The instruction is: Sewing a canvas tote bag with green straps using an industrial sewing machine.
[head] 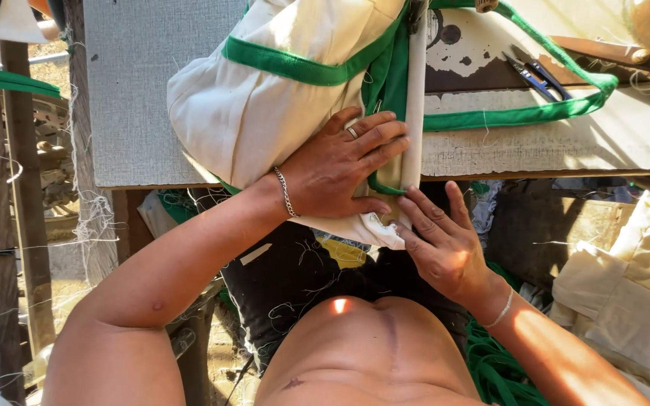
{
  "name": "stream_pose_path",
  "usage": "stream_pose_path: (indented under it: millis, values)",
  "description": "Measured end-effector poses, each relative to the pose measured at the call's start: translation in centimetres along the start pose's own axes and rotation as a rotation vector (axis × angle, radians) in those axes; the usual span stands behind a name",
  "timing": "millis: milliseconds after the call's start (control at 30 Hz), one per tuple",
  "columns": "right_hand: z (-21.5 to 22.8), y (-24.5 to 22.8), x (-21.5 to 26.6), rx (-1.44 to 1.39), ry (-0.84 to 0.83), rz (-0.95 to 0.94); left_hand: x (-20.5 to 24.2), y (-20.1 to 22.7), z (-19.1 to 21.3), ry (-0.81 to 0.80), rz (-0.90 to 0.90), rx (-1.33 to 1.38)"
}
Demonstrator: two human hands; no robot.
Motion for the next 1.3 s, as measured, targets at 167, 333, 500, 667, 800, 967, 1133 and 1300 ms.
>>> stream_pose_path:
  millis: [167,333,500,667,800,967,1133,1300]
  values:
    - [1.3,0.6,-1.1,0.005,-0.132,0.000,-0.3,-0.3,-0.6,0.006,0.021,-0.019]
    - [2.7,1.7,-2.0,-0.060,-0.261,0.054,-0.8,0.6,0.3,-0.039,0.046,-0.020]
    - [3.2,2.9,-1.8,-0.131,-0.378,0.041,-1.3,1.5,0.6,-0.071,0.045,-0.041]
    - [2.9,3.8,-1.5,-0.104,-0.450,0.112,-2.1,1.6,1.0,-0.073,0.045,-0.001]
    - [2.1,5.1,-2.1,-0.140,-0.448,0.092,-3.2,0.2,1.7,-0.098,0.048,-0.039]
    - [1.7,5.4,-3.0,-0.212,-0.388,0.053,-3.6,-0.9,2.3,-0.101,0.005,-0.016]
    - [1.5,5.1,-3.0,-0.288,-0.384,0.004,-3.2,0.8,3.1,-0.017,0.146,-0.041]
    - [1.4,4.2,-3.1,-0.276,-0.346,-0.006,-2.4,1.2,2.4,0.031,0.263,-0.116]
Point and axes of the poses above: each hand's wrist, its own x-axis away from the middle knuckle, its own z-axis out of the back of the hand, y = z × x, the point moved 2 cm from there along -x, towards the middle knuckle, and after that the axes turned 15 degrees about x, right-handed, at the moved point
